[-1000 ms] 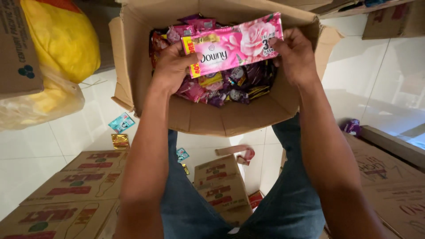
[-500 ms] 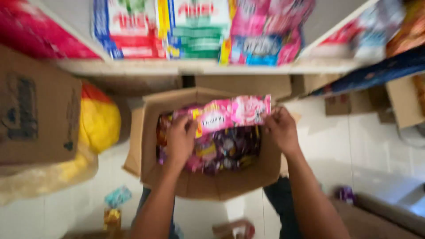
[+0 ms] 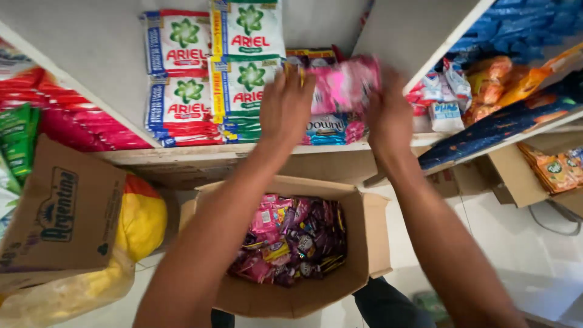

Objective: Stocking laundry detergent and fabric softener sachets onto a shelf from a cardboard box.

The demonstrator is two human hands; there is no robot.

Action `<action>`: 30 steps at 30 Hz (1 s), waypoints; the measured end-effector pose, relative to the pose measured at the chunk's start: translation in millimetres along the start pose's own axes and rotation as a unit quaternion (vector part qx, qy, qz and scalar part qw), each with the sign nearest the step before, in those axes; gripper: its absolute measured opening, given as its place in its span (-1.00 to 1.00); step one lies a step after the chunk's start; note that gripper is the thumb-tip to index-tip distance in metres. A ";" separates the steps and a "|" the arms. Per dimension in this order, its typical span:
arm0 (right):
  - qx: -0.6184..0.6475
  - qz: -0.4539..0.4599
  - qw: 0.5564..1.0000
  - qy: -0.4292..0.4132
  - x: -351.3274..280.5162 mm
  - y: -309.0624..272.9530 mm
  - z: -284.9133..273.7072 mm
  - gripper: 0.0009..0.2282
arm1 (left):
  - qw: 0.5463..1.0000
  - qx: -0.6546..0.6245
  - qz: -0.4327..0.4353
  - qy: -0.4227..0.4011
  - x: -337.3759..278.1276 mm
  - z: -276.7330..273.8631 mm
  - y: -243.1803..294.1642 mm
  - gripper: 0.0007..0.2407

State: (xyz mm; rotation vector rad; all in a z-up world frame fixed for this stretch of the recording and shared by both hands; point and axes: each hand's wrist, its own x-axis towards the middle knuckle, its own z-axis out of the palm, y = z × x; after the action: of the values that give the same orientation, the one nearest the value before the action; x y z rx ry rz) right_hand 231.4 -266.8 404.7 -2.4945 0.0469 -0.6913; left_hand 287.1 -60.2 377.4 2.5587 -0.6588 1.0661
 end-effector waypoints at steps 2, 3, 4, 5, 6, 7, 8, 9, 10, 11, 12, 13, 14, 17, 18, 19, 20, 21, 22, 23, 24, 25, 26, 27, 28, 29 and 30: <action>-0.002 -0.028 1.000 -0.007 23.6 8.2 24.3 -0.62 | 0.999 0.022 0.010 -0.039 16.4 41.8 -20.9 -0.81; -0.002 -0.060 0.998 -0.013 35.7 13.3 37.0 -0.52 | 0.996 0.046 0.020 -0.075 24.5 64.0 -31.1 -0.84; -0.004 -0.053 0.998 -0.017 40.6 24.0 48.5 -0.52 | 0.996 0.042 0.021 -0.081 22.9 67.8 -27.0 -0.84; -0.051 -0.077 0.995 -0.042 45.1 34.9 60.4 -0.51 | 0.986 0.092 0.015 -0.141 21.2 71.5 -23.2 -0.81; -0.095 -0.106 0.988 -0.066 53.8 43.3 74.0 -0.49 | 0.970 0.145 0.007 -0.195 22.3 74.2 -22.9 -0.78; -0.094 -0.104 0.988 -0.067 55.2 60.2 90.0 -0.49 | 0.970 0.144 0.007 -0.197 18.1 77.0 -19.9 -0.78; -0.185 -0.114 0.972 -0.085 51.2 77.7 106.7 -0.62 | 0.959 0.189 0.019 -0.208 10.3 79.5 -16.0 -0.74; -0.273 -0.123 0.948 -0.104 46.4 94.7 123.6 -0.73 | 0.947 0.234 0.031 -0.218 2.3 81.5 -12.6 -0.69; -0.271 -0.121 0.949 -0.108 42.9 91.2 120.9 -0.73 | 0.946 0.233 0.032 -0.223 0.6 80.8 -11.7 -0.69; -0.331 -0.168 0.925 -0.077 39.1 86.8 118.4 -0.66 | 0.940 0.244 0.049 -0.232 -1.4 79.5 -11.5 -0.69; -0.388 -0.217 0.894 -0.046 35.8 82.2 115.8 -0.58 | 0.934 0.254 0.061 -0.243 -4.8 77.8 -10.9 -0.68; -0.386 -0.220 0.894 -0.053 34.5 81.1 115.8 -0.58 | 0.933 0.253 0.057 -0.248 -7.5 79.1 -12.6 -0.68; -0.431 -0.224 0.872 -0.054 32.9 81.9 113.1 -0.63 | 0.928 0.258 0.056 -0.264 -7.6 81.7 -12.2 -0.68; -0.472 -0.237 0.848 -0.049 36.5 84.4 112.5 -0.68 | 0.923 0.263 0.052 -0.276 -2.5 87.7 -12.0 -0.68; -0.468 -0.247 0.847 -0.042 37.8 84.7 114.3 -0.68 | 0.924 0.264 0.046 -0.274 -1.9 88.9 -12.5 -0.68; -0.468 -0.248 0.847 -0.043 35.9 81.1 113.1 -0.68 | 0.924 0.263 0.045 -0.275 -4.1 86.1 -11.9 -0.68; -0.463 -0.235 0.854 -0.048 32.7 77.3 111.8 -0.63 | 0.936 0.245 0.045 -0.247 -7.7 82.7 -10.9 -0.68; -0.457 -0.221 0.860 -0.054 29.8 73.5 110.4 -0.58 | 0.948 0.228 0.045 -0.219 -10.9 79.1 -9.9 -0.68; -0.457 -0.221 0.859 -0.059 14.1 55.4 89.9 -0.58 | 0.947 0.225 0.045 -0.223 -20.1 62.0 -1.8 -0.68; -0.342 -0.200 0.914 -0.085 -1.1 37.3 69.3 -0.60 | 0.971 0.150 0.033 -0.183 -29.0 44.8 6.4 -0.71; -0.217 -0.175 0.954 -0.112 -18.4 17.6 50.3 -0.62 | 0.986 0.078 0.020 -0.144 -40.2 25.3 13.4 -0.73; -0.214 -0.173 0.954 -0.119 -48.6 18.8 41.4 -0.62 | 0.985 0.078 0.018 -0.152 -57.0 -5.1 22.0 -0.73; -0.105 -0.150 0.967 -0.178 -82.9 20.6 31.6 -0.60 | 0.984 -0.061 -0.022 -0.164 -76.5 -35.8 32.3 -0.77; 0.006 -0.123 0.965 -0.232 -118.0 21.5 21.1 -0.58 | 0.963 -0.198 -0.065 -0.170 -95.7 -67.1 42.5 -0.80; 0.012 -0.120 0.963 -0.240 -157.0 25.4 22.5 -0.58 | 0.962 -0.195 -0.071 -0.178 -131.5 -76.8 53.1 -0.80; 0.063 -0.061 0.942 -0.325 -196.1 28.3 23.6 -0.69 | 0.911 -0.185 -0.165 -0.330 -167.1 -87.5 63.4 -0.78; 0.114 -0.006 0.907 -0.405 -227.5 30.9 28.6 -0.79 | 0.830 -0.165 -0.255 -0.468 -197.3 -95.9 69.6 -0.75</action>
State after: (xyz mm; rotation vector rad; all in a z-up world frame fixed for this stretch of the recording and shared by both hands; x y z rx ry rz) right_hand 51.3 -239.6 262.1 -2.3570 -0.3339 0.3586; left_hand 72.0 -19.5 306.2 2.5654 -0.2527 -0.4993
